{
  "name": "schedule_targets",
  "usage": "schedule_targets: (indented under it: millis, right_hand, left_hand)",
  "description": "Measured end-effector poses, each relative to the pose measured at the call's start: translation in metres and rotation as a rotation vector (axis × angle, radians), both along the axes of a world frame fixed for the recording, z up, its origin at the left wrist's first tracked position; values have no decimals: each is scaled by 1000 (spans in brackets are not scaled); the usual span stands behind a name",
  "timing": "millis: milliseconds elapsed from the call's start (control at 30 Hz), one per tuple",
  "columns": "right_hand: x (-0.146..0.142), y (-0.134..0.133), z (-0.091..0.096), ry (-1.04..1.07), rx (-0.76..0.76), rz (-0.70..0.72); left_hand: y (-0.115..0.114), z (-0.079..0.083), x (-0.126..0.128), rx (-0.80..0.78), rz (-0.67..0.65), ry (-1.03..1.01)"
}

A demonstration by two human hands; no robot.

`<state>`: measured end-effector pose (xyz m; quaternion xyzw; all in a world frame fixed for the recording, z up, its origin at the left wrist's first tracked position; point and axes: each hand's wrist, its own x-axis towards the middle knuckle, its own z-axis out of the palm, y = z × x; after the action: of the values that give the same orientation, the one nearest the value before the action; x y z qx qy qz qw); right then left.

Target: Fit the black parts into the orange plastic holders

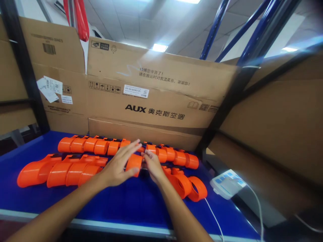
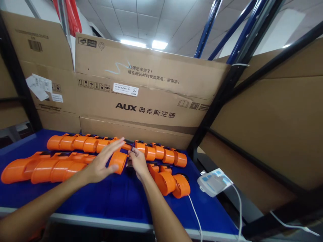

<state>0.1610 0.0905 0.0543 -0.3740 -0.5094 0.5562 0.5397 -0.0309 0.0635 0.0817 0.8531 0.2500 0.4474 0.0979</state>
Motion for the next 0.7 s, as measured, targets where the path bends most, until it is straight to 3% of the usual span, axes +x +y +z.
schedule_targets:
  millis: [100, 167, 233, 300, 700]
  right_hand:
    - [6, 2, 1, 13, 62, 26]
    - [9, 3, 0, -1, 109, 51]
    - [10, 4, -3, -41, 150, 65]
    - [11, 4, -5, -88, 170, 70]
    - [8, 3, -18, -250, 106, -15]
  left_hand:
    - [24, -18, 26, -382, 142, -500]
    - [38, -27, 41, -594, 86, -686]
    - [47, -33, 50, -710, -34, -764]
    - [50, -36, 52, -743, -88, -818]
    - [43, -42, 40, -720, -43, -937]
